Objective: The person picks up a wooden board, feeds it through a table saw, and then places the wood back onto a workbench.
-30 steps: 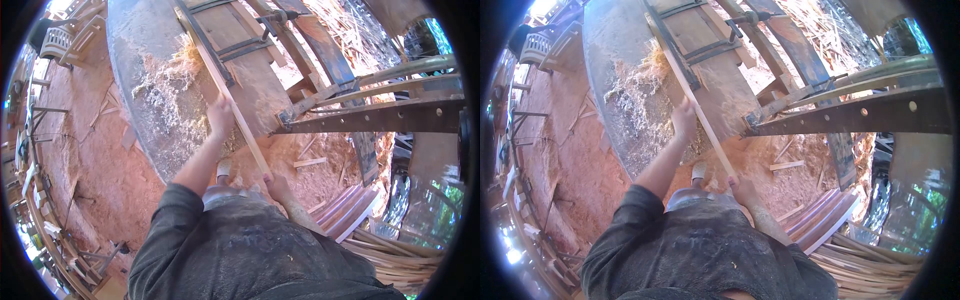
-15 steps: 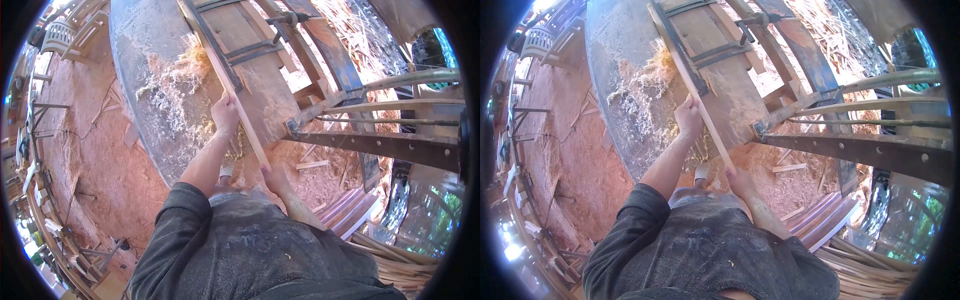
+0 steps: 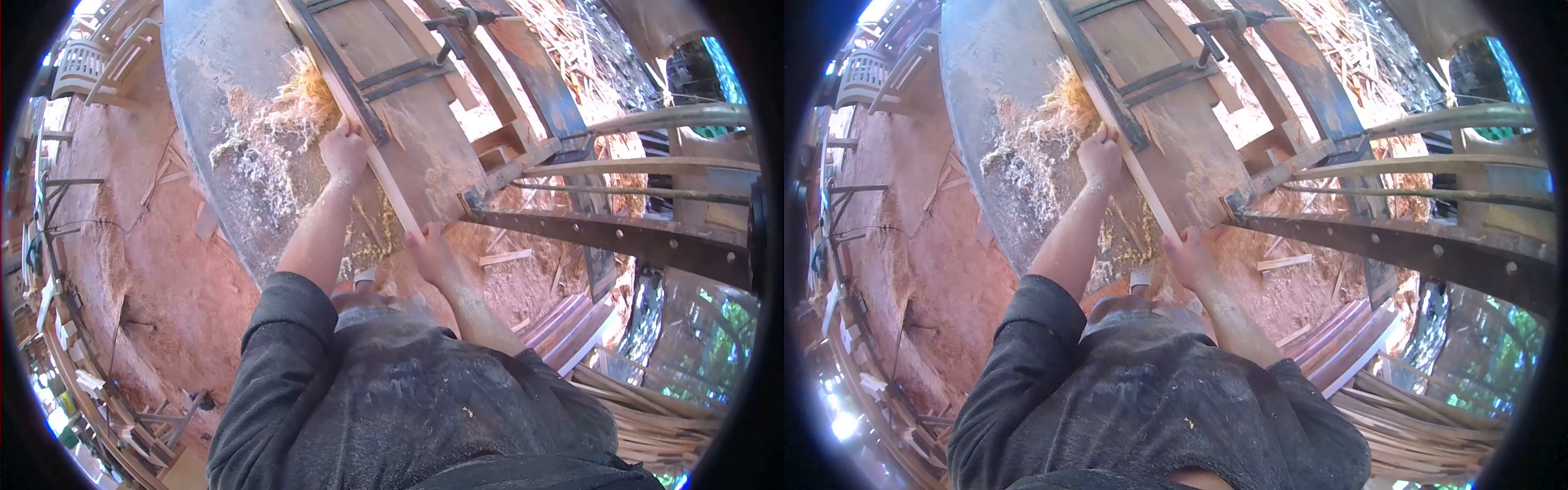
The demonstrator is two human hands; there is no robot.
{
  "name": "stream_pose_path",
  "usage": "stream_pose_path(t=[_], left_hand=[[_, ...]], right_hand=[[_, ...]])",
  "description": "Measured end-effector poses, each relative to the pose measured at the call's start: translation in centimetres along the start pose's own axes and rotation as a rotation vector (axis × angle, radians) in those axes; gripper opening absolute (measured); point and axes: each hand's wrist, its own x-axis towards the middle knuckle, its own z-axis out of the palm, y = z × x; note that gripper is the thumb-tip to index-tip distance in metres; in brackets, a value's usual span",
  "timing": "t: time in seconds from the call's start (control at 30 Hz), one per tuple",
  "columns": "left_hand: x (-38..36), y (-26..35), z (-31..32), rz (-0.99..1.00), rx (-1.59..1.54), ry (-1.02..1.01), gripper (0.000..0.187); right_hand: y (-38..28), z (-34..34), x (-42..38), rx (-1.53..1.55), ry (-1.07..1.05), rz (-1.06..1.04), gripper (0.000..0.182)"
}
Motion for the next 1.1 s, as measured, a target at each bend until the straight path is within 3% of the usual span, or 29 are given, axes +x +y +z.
stream_pose_path(t=[0.17,0.27,0.47,0.63,0.7,0.8,0.9,1.0,1.1], left_hand=[[1.2,-1.5,0.3,0.142,0.038,0.008,0.027],[1.1,-1.3,0.4,0.014,0.031,-0.018,0.028],[1.1,-1.8,1.0,0.042,0.038,0.0,0.031],[-4.8,-1.2,0.0,0.169,0.036,-0.025,0.029],[-8.3,-2.3,0.7,0.118,-0.011,-0.017,0.028],[-8.1,-2.2,1.1,0.029,-0.084,-0.056,0.026],[-6.9,-1.7,0.5,0.013,-0.078,-0.077,0.037],[-5.1,-1.3,0.6,0.049,-0.15,-0.012,0.025],[-2.4,-0.6,0.3,0.037,-0.154,-0.013,0.027]], right_hand=[[-0.7,-0.6,-0.8,-0.013,0.025,-0.063,0.055],[1.8,-0.6,-3.4,-0.102,0.092,-0.289,0.044],[5.6,0.6,-5.6,-0.12,0.414,-0.56,0.032],[4.4,0.2,-4.8,-0.181,0.441,-0.595,0.029],[4.3,0.5,-4.9,-0.167,0.465,-0.594,0.03],[4.2,0.8,-4.2,-0.185,0.491,-0.603,0.032],[3.6,1.1,-2.9,-0.186,0.5,-0.609,0.032],[2.5,1.5,-1.7,-0.183,0.495,-0.605,0.033],[0.8,1.7,0.2,-0.193,0.484,-0.598,0.035]])
